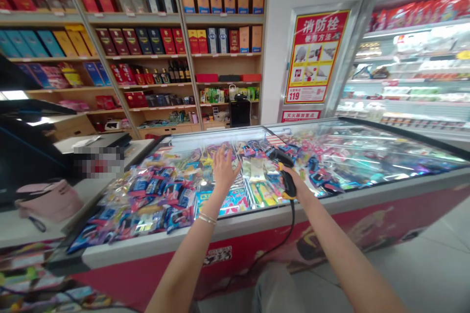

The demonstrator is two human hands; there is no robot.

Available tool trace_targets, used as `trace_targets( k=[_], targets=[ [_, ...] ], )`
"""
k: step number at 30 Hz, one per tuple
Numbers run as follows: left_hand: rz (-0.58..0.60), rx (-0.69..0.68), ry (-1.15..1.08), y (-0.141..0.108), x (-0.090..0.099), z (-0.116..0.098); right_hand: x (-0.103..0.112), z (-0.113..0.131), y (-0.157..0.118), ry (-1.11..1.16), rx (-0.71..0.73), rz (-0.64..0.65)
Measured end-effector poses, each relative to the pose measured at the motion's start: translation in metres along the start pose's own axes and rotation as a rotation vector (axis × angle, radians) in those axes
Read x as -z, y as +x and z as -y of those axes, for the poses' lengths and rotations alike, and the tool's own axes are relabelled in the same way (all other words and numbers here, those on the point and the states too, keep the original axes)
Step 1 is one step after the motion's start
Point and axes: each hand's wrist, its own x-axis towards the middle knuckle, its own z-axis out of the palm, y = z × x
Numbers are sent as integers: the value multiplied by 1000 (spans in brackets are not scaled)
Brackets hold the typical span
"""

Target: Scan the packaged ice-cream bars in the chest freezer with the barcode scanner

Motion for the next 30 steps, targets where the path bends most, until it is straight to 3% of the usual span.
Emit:
trace_targets(
  k=[7,10,13,19,24,30],
  targets=[
    [297,12,2,1,-94,-70,72,9,12,63,46,-188],
    [457,79,-57,2,-127,-92,83,6,14,80,69,-172],
    [537,144,-61,4,-149,-110,83,4,14,59,89,-155],
    [531,234,71,6,-164,-132,76,7,11,75,133,-136],
    [466,234,100,5,-170,-132,76,8,9,104,140,-141],
    [519,282,113,7,-171,-129,80,5,12,89,126,-134]
  ],
)
